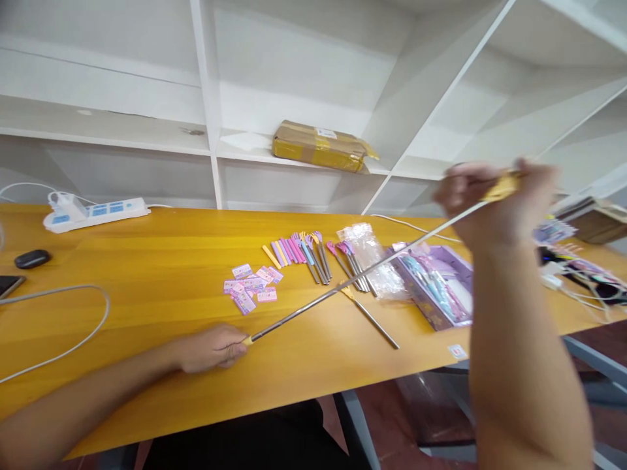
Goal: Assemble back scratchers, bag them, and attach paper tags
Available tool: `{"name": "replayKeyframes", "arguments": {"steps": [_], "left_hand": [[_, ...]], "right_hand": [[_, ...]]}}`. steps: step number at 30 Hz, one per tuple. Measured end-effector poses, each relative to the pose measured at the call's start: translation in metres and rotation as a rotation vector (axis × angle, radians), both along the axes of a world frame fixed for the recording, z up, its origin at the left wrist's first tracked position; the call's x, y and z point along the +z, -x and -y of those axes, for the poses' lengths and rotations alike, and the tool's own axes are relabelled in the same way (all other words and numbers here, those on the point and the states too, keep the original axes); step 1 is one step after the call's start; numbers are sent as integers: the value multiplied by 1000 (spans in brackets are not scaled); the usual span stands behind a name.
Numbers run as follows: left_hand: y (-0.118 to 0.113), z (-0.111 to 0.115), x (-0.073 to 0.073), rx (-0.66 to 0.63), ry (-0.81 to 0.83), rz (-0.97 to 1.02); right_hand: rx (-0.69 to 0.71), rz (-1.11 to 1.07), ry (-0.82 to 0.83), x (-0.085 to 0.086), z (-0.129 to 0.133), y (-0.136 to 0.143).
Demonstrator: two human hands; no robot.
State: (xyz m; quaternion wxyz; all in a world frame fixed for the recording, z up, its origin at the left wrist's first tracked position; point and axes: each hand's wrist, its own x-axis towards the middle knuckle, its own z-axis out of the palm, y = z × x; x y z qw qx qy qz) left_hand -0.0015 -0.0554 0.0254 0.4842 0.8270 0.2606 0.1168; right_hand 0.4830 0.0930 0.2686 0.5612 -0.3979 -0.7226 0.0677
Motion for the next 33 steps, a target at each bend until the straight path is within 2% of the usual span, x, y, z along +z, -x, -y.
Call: {"name": "replayKeyframes", "arguments": {"steps": [2, 4, 5, 8, 9, 11, 13, 16, 20, 27, 33], "left_hand": [[-1, 1, -4, 42, -31, 4], [-2, 3, -8, 83, -47, 12], [-2, 3, -10, 110, -37, 23], [-3, 5, -14, 163, 53, 58], [-2, 5, -15, 183, 82, 76], [0, 6, -17, 211, 117, 118], [1, 6, -19, 219, 136, 161], [3, 5, -22, 207, 169, 184], [2, 2, -22, 224, 188, 172], [2, 3, -16, 229, 199, 111], [1, 2, -13, 278, 272, 128]], "right_hand": [[27, -130, 345, -16, 1, 56], [83, -162, 513, -46, 4, 114], [164, -156, 552, -65, 8, 142], [580, -68, 593, -131, 33, 219], [674, -70, 582, -151, 44, 240], [815, -56, 589, -183, 67, 275], [857, -99, 618, -202, 83, 296], [830, -130, 617, -210, 90, 305], [820, -126, 639, -213, 83, 297], [833, -166, 664, -228, 80, 288], [834, -158, 752, -235, 73, 277]]}}
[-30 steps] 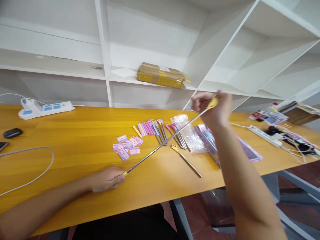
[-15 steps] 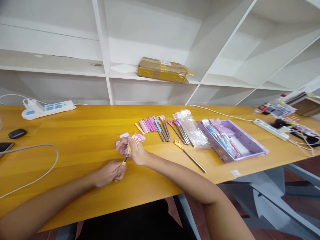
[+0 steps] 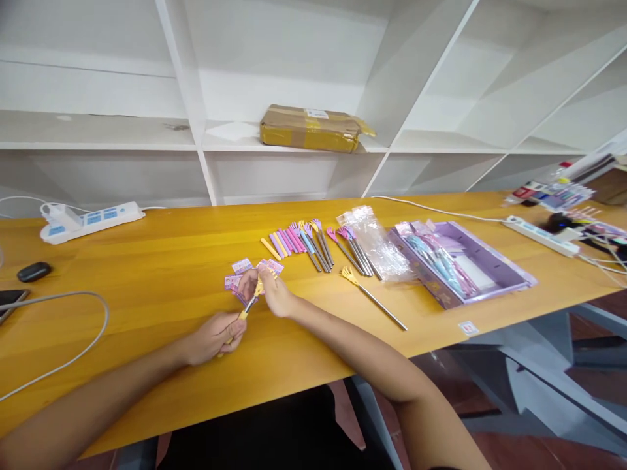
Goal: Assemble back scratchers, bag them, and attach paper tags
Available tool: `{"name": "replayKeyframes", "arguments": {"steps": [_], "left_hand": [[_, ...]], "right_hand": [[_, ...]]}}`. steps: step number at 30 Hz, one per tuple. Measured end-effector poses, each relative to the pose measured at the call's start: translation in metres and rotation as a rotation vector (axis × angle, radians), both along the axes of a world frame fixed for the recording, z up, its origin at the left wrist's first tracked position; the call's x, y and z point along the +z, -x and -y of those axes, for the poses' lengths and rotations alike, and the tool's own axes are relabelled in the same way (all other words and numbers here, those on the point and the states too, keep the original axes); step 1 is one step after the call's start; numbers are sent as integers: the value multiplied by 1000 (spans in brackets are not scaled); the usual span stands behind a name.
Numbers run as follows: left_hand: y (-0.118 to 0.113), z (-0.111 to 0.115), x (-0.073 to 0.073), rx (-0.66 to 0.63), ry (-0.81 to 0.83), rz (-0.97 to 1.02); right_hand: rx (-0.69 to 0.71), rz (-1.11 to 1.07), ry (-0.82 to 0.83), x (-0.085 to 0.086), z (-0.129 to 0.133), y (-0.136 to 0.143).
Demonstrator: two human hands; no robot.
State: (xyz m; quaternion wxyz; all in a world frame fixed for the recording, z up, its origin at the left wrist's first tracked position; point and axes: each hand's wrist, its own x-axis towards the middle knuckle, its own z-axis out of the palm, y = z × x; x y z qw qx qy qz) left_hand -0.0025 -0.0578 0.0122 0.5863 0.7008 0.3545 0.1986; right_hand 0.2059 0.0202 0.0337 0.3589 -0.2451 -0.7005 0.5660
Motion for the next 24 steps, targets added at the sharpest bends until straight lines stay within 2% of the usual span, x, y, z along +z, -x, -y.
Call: {"name": "replayKeyframes", "arguments": {"steps": [3, 5, 6, 8, 10, 12, 14, 16, 18, 21, 24], "left_hand": [[0, -2, -1, 24, 30, 55], [0, -4, -2, 50, 58, 117], [0, -5, -2, 63, 74, 141], [0, -6, -3, 82, 111, 161], [0, -7, -3, 83, 134, 159], [0, -7, -5, 69, 134, 163], [0, -8, -6, 50, 124, 171], [1, -8, -7, 38, 122, 176], [1, -9, -8, 37, 126, 177], [1, -9, -8, 42, 137, 172], [1, -9, -8, 40, 140, 169]], "right_hand": [[88, 146, -154, 7, -10, -13], [137, 319, -403, 17, -23, -29], [117, 413, -545, 22, -31, -41], [-43, 588, -765, 33, -49, -71], [-318, 743, -847, 40, -68, -110], [-706, 882, -813, 42, -84, -155], [-1068, 985, -727, 37, -95, -198], [-1309, 1092, -576, 25, -101, -234], [-1391, 1224, -361, 9, -104, -259], [-1375, 1363, -66, -14, -104, -279], [-1388, 1384, -23, -27, -103, -288]]}}
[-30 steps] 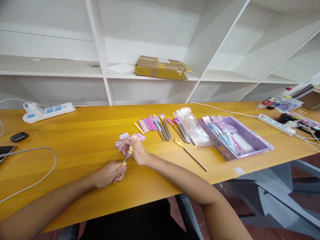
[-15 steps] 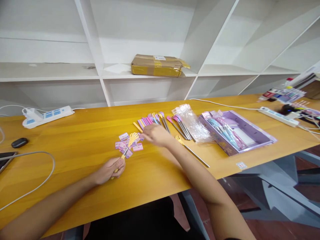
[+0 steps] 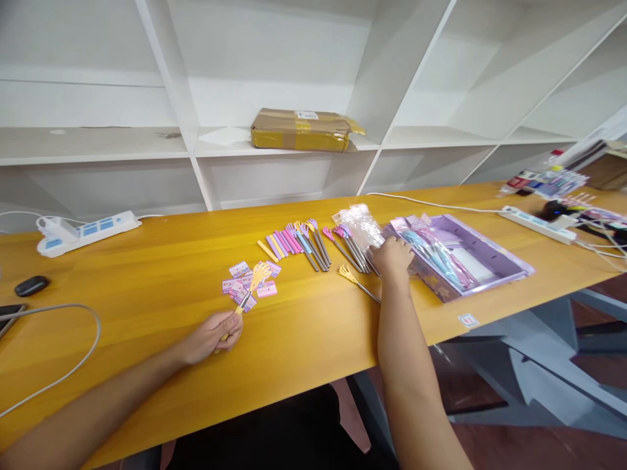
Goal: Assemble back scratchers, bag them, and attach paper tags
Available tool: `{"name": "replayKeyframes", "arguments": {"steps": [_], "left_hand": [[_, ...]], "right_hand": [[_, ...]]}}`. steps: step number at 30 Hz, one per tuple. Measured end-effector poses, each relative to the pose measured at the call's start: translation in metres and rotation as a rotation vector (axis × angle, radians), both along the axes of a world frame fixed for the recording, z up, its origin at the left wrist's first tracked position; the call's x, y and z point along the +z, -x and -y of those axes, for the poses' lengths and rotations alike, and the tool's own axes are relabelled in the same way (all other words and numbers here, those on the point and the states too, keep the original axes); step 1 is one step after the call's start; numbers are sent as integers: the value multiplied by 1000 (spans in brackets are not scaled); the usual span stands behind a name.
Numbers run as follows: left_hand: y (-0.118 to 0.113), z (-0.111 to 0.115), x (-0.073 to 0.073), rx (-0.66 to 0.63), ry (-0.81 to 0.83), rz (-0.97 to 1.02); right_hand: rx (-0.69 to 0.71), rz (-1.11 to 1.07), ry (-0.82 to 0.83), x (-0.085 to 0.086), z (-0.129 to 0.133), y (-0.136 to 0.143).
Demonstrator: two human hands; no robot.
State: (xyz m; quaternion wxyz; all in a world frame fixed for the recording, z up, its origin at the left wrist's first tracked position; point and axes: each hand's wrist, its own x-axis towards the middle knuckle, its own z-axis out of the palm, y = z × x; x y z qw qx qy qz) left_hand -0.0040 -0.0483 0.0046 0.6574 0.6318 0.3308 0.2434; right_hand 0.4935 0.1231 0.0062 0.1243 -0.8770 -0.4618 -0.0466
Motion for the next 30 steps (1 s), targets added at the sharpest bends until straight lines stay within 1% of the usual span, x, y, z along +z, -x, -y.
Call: {"name": "replayKeyframes", "arguments": {"steps": [6, 10, 14, 19, 30], "left_hand": [[1, 1, -1, -9, -16, 10], [1, 1, -1, -18, -5, 14], [1, 0, 0, -22, -8, 19], [1, 1, 1, -30, -1, 25], [3, 2, -1, -35, 0, 14]], "right_hand": [[-54, 7, -51, -4, -1, -3], [-45, 21, -107, -6, -2, -3], [-53, 5, -167, -7, -3, -9], [-63, -56, -249, -5, -6, -18], [-84, -39, -484, -1, -4, -19]]}}
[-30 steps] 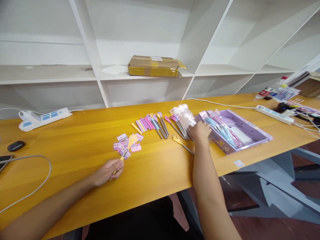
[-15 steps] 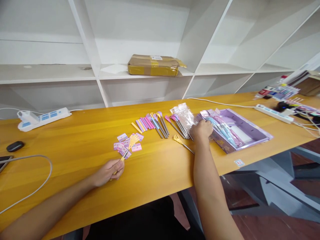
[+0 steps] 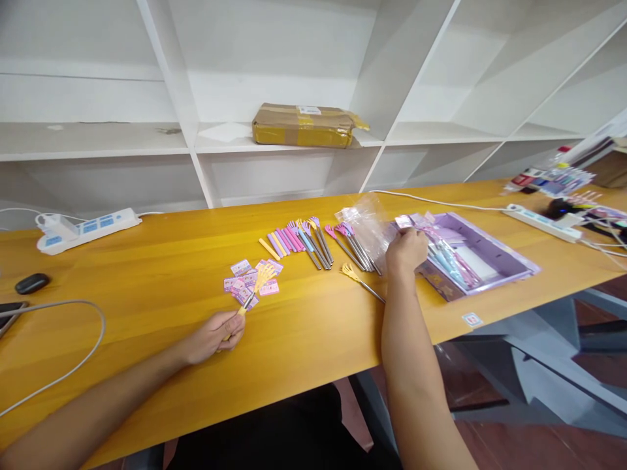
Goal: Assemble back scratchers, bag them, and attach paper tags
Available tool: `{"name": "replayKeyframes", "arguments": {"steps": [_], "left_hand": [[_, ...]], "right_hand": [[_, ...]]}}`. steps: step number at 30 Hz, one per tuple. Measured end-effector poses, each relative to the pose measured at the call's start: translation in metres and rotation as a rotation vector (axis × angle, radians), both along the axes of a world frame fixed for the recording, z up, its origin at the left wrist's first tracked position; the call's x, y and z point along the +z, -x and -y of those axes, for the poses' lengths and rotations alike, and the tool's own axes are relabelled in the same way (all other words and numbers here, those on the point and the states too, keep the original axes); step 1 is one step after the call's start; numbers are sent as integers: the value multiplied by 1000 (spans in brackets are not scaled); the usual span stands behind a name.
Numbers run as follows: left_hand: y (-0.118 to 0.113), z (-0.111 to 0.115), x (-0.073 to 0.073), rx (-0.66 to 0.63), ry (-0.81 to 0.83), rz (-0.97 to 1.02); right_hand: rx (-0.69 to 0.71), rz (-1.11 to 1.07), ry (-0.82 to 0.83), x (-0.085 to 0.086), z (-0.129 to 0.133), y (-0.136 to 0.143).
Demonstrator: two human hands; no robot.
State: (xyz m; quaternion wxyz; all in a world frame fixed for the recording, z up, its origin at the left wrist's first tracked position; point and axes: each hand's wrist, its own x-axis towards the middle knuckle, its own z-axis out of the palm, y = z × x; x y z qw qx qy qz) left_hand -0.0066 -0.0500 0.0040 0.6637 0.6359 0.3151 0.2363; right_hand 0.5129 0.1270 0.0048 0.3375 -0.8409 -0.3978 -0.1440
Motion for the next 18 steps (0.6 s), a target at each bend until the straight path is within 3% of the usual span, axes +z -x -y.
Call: {"name": "replayKeyframes", "arguments": {"steps": [5, 9, 11, 13, 16, 18], "left_hand": [[-2, 0, -1, 17, 1, 19], [-7, -3, -5, 137, -2, 117], [-8, -5, -9, 231, -12, 192], [-9, -7, -14, 308, -25, 223], [-7, -9, -18, 359, 2, 220], [-6, -9, -19, 354, 43, 259]], "right_hand": [[25, 22, -183, 19, 3, 5], [269, -37, -406, 56, 7, 39], [446, -185, -455, 74, 14, 74], [668, -465, -447, 86, 25, 118], [1021, -920, -215, 89, 52, 190], [1170, -1079, -78, 82, 72, 234]]}}
